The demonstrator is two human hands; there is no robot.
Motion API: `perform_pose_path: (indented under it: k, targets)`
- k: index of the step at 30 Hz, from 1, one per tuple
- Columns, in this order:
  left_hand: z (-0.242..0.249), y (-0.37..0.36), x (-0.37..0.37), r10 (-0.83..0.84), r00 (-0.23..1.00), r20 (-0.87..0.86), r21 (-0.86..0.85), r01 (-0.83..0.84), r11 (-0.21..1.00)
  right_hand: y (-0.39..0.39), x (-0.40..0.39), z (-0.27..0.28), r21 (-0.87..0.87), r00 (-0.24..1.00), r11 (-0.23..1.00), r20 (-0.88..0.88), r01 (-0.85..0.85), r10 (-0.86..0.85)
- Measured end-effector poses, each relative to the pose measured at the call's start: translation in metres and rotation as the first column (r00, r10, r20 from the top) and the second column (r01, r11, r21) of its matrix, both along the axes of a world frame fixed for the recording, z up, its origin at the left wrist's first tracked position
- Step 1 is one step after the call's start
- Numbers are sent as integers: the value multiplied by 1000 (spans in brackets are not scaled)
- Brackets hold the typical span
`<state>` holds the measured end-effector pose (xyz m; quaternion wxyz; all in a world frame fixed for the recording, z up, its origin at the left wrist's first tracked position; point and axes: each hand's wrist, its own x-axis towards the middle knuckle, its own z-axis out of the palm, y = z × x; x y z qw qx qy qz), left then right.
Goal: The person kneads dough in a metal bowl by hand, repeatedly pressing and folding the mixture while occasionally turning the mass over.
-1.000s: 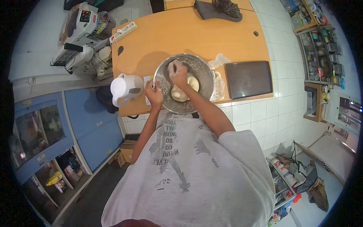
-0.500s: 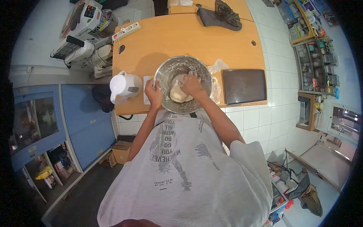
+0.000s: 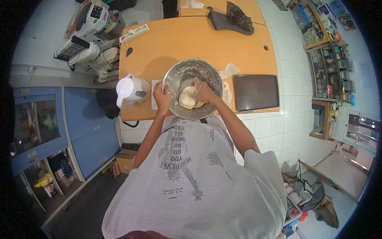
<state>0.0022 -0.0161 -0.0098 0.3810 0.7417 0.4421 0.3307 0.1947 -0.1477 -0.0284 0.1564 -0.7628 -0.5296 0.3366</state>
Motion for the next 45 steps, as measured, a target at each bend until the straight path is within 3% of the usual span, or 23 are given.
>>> perform_pose_path:
  k: [3, 7, 9, 13, 15, 16, 18, 19, 21, 23, 25, 27, 28, 30, 31, 32, 34, 35, 39, 41, 45]
  targets:
    - [-3, 1, -4, -39, 999, 2, 20, 39, 999, 10, 14, -12, 48, 995, 994, 0, -101, 101]
    - [-7, -2, -5, -32, 999, 6, 46, 32, 998, 27, 24, -9, 72, 995, 993, 27, -98, 96]
    - [-4, -4, -4, -39, 999, 21, 57, 38, 998, 43, 27, -12, -56, 932, 964, 245, -260, 266]
    - [-5, -4, -1, -44, 998, -54, 52, 47, 998, 49, -6, 8, -61, 887, 974, 405, -216, 222]
    - [-15, -4, 0, -36, 997, -66, 39, 39, 999, 46, -21, 9, 109, 845, 987, 533, -115, 40]
    - [-21, -6, 2, -6, 1000, -28, 65, 8, 998, 49, -17, 2, 112, 845, 987, 534, -119, 41]
    - [-18, -10, 3, 22, 1000, 10, 87, -22, 996, 50, -4, -17, 106, 924, 993, 381, -45, 1]
    - [-12, -11, 3, 20, 999, 37, 14, -21, 1000, 47, 4, -19, 105, 924, 993, 382, -44, 1]
    - [-1, -15, 5, 14, 998, 62, -60, -11, 998, 42, 18, -3, 35, 988, 997, 140, 65, -69]
    - [3, -18, 8, 44, 979, 200, -204, -3, 979, 41, 26, -2, 59, 985, 992, 122, 115, -122]
    - [4, -21, 8, 58, 979, 195, -226, -13, 974, 48, 37, -4, 86, 980, 983, 101, 162, -170]
    - [5, -23, 9, 72, 980, 185, -249, -25, 968, 56, 46, 0, -99, 897, 941, -284, 323, -338]
    - [5, -24, 10, 86, 978, 188, -246, -38, 969, 58, 40, -1, -100, 895, 940, -288, 327, -342]
    - [1, -25, 10, 99, 977, 190, -244, -50, 968, 67, 20, -20, 190, 946, 928, -127, 319, -299]
    - [-6, -24, 10, 85, 978, 192, -210, -43, 977, 74, 12, -53, 153, 938, 927, 2, 342, -346]
    - [-5, -22, 10, 73, 978, 193, -175, -38, 984, 80, 10, -53, 152, 939, 928, -1, 341, -345]
    - [-3, -22, 10, 82, 979, 188, -192, -45, 980, 87, 5, -53, -38, 992, 991, 15, 126, -125]
    - [-2, -23, 10, 87, 978, 188, -212, -46, 976, 86, 2, -34, 8, 945, 970, 228, -243, 235]
    - [-6, -21, 9, 72, 978, 195, -226, -26, 974, 87, -15, -13, 19, 956, 984, 240, -178, 168]
    - [-8, -21, 10, 82, 974, 210, -205, -38, 978, 86, -22, 3, -78, 961, 984, 240, 160, -137]
    - [-6, -22, 10, 88, 981, 172, -194, -54, 979, 80, -52, 12, -4, 951, 987, 266, 161, -154]
